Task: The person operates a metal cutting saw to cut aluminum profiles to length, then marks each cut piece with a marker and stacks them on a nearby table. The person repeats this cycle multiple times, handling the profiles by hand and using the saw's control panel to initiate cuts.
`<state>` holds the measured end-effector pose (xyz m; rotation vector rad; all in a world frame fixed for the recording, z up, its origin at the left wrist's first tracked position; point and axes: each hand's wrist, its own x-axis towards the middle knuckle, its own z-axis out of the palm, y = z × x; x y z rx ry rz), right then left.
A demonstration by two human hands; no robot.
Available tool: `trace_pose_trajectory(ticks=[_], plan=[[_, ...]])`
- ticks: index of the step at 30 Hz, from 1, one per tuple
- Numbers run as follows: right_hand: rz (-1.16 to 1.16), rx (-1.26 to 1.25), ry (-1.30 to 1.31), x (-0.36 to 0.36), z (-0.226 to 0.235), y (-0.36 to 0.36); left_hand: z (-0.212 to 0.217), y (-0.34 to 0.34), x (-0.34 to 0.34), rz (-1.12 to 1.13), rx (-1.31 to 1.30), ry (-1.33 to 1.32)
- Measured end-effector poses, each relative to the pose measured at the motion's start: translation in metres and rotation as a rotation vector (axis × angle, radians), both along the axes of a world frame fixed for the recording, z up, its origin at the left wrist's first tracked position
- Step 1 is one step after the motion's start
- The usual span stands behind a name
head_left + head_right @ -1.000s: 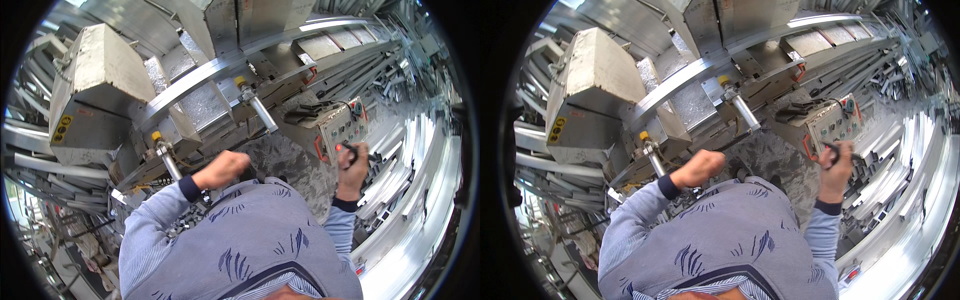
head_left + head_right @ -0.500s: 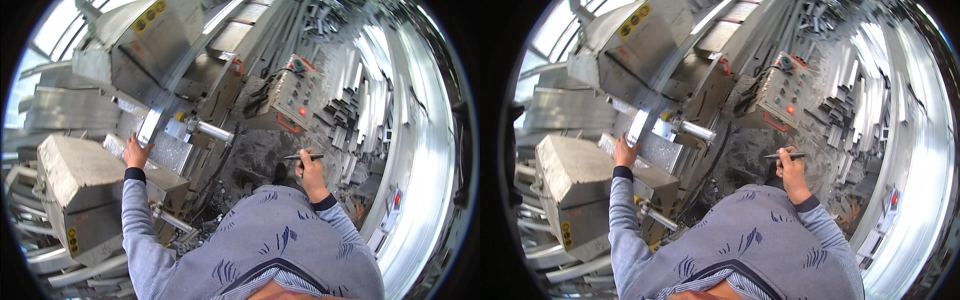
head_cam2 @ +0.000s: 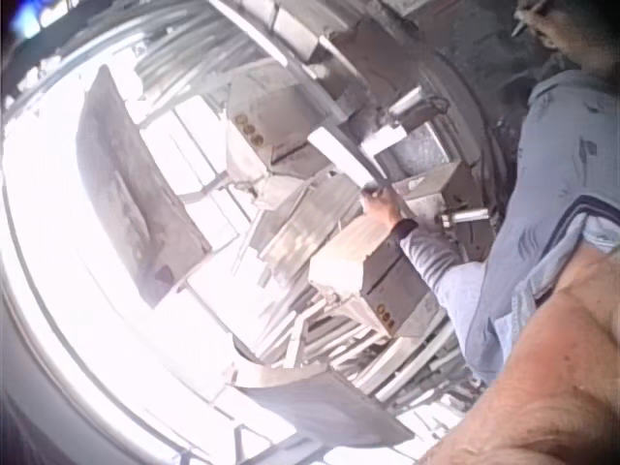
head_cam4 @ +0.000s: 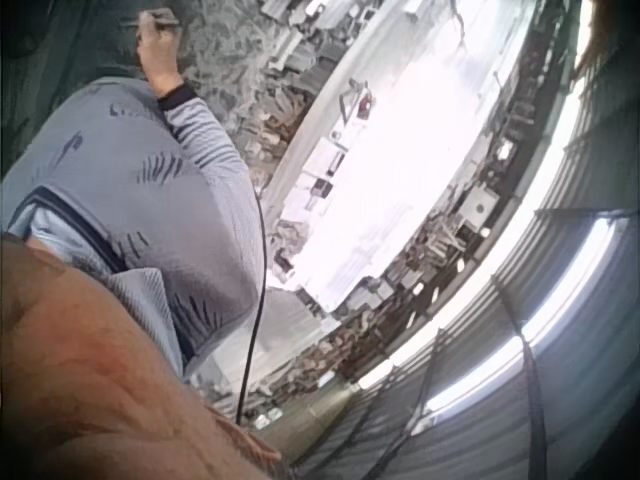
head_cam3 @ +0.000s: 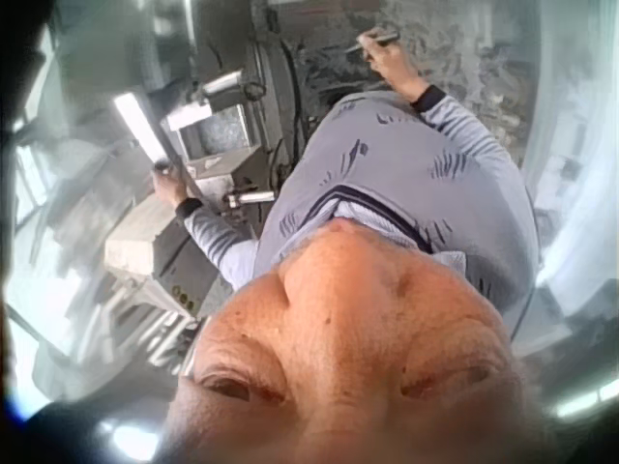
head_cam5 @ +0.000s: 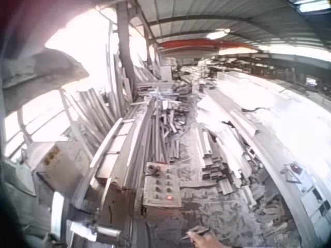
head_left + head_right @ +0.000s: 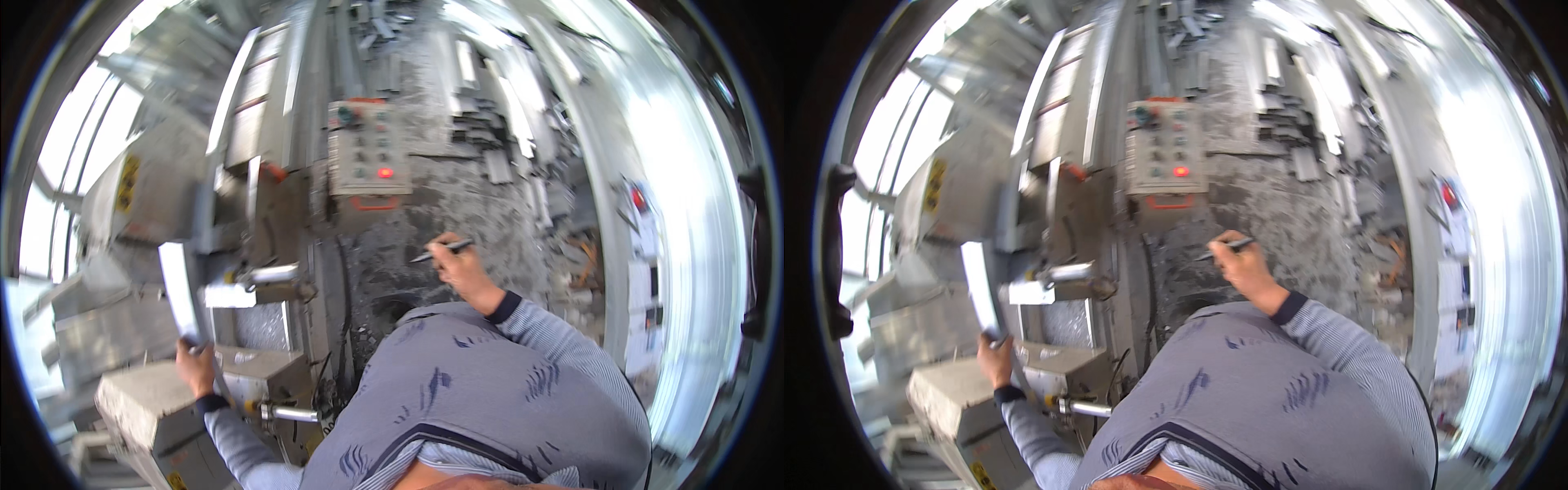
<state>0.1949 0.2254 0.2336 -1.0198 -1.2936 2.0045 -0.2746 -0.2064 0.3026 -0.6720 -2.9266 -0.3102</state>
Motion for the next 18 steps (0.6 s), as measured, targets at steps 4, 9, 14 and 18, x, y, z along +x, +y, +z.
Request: trace_pose_trajectory(ticks=[4, 9, 14, 18], plan=[[0.004, 0.084, -0.018, 0.054, -0.005, 0.004, 0.069, 0.061, 0.080, -0.114, 0.199, 0.077], [-0.014, 0.145, 0.027, 0.148, -0.023, 0.008, 0.109, 0.121, 0.170, -0.186, 0.365, 0.118], [-0.097, 0.126, -0.010, 0.246, -0.048, 0.008, 0.081, 0.178, 0.257, -0.462, 0.575, -0.193], [-0.175, 0.149, 0.011, 0.307, -0.057, -0.001, 0.028, 0.225, 0.326, -0.400, 0.398, -0.438]])
